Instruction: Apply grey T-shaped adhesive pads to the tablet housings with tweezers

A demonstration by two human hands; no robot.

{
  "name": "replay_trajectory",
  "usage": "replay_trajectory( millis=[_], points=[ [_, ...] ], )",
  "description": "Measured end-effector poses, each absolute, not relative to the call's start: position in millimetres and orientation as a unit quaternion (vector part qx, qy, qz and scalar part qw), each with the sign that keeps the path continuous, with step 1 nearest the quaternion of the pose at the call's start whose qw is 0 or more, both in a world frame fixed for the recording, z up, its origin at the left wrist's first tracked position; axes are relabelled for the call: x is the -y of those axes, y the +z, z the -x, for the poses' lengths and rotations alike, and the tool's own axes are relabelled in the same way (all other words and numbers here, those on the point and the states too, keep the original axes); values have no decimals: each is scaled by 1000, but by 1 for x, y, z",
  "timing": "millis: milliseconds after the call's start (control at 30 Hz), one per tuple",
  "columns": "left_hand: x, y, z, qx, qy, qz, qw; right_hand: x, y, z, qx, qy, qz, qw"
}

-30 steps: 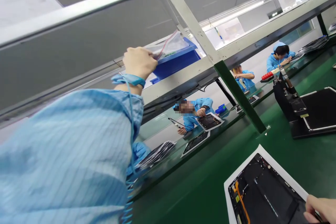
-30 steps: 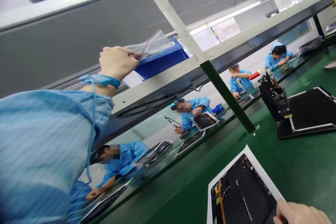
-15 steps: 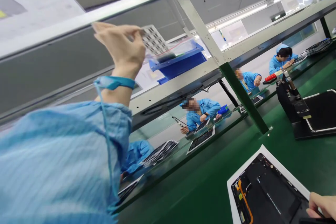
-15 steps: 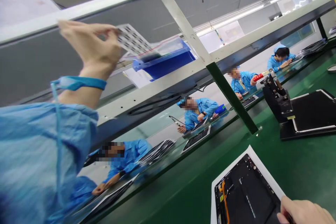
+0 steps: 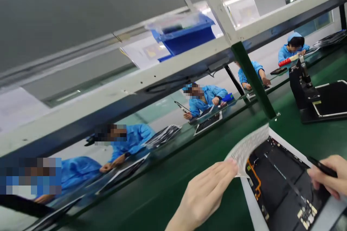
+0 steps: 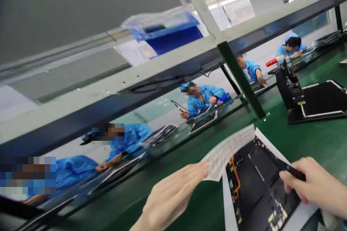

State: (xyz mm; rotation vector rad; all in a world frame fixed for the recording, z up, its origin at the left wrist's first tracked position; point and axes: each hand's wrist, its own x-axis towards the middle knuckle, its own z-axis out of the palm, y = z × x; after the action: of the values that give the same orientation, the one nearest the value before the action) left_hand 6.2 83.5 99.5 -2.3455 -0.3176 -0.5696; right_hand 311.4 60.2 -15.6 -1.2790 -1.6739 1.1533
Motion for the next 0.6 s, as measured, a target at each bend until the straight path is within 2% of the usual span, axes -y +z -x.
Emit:
replay_trajectory(
  millis=[133, 200, 267, 367, 500, 600],
  points=[
    [-78, 72, -14, 111, -252, 924, 265, -77, 33, -280, 533, 693, 447, 193],
    [-74, 67, -20, 93, -253, 935, 231, -86, 45, -254, 505, 748, 413, 120],
    [-67, 64, -24, 73, -251, 943, 205, -93, 48, -228, 494, 767, 399, 92],
    [-53, 61, -25, 49, -245, 953, 170, -101, 43, -199, 495, 757, 409, 126],
    [-48, 56, -11, 44, -278, 951, 130, -118, 44, -182, 529, 693, 418, 256],
    [-69, 59, 10, 152, -377, 906, 117, -138, 56, -175, 572, 621, 408, 348]
  ],
)
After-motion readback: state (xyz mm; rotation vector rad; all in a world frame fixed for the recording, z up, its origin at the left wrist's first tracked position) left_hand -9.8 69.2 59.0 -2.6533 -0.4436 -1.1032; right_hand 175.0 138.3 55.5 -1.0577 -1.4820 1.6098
